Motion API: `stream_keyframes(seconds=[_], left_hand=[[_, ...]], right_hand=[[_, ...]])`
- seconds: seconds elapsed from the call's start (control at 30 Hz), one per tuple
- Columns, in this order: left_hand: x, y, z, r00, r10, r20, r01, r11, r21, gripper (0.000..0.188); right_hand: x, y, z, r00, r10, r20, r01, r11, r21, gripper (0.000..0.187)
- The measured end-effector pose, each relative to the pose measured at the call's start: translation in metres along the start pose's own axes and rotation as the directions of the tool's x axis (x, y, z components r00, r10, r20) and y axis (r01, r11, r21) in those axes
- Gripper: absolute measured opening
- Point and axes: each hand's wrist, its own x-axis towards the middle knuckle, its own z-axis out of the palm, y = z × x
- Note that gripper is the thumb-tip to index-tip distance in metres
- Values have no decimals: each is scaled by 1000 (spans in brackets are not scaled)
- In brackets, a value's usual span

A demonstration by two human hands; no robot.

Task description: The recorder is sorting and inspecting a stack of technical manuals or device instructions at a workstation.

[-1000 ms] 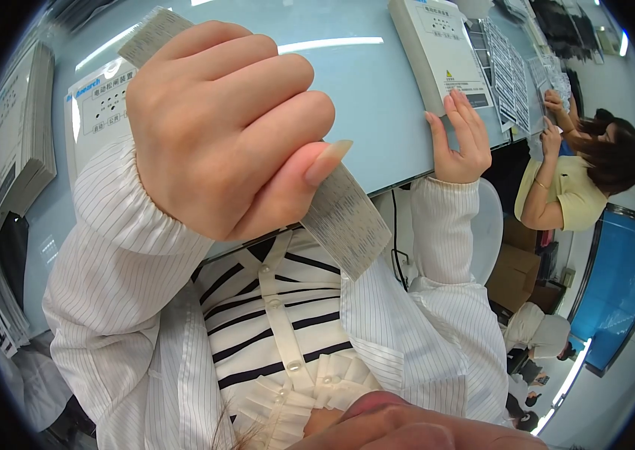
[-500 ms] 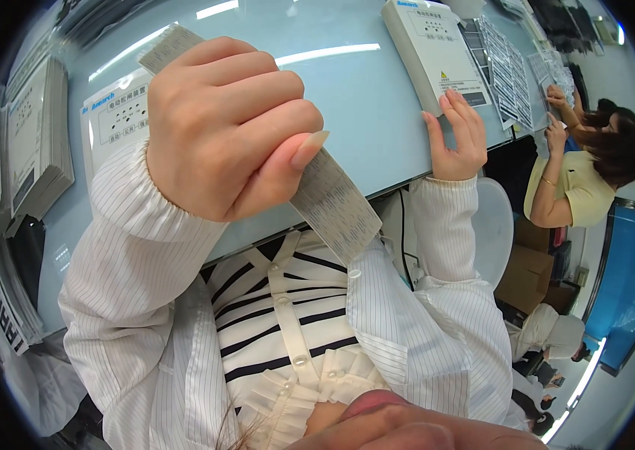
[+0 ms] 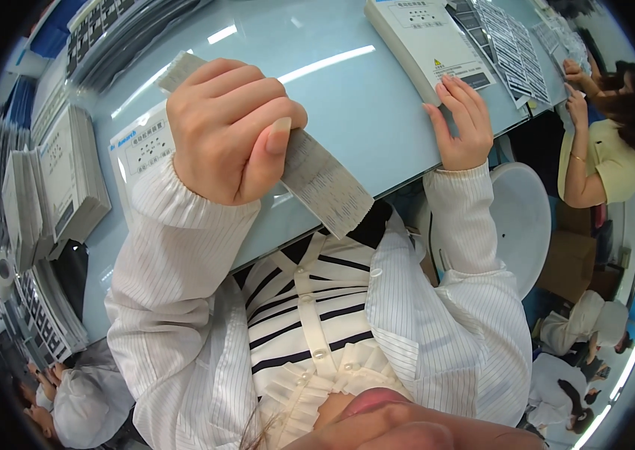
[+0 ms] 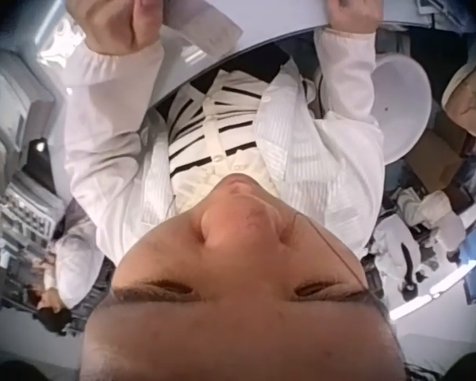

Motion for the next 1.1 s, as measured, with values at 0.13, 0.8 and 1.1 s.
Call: stream_keyframes(seconds=[0.13, 0.8, 1.1], left_hand=[[0, 1, -2, 1000, 19, 7, -19, 1000, -16, 40], [-14, -16, -48, 970, -244, 18, 240, 963, 125, 94], [-79, -19, -32, 510, -562, 651, 859, 367, -357, 48]], right_hand=[[3, -2, -5, 1000, 19, 11, -19, 1000, 11, 34], [-21, -112, -5, 950, -14, 311, -220, 677, 702, 58], [-21, -70, -28, 885, -15, 465, -374, 571, 731, 33]])
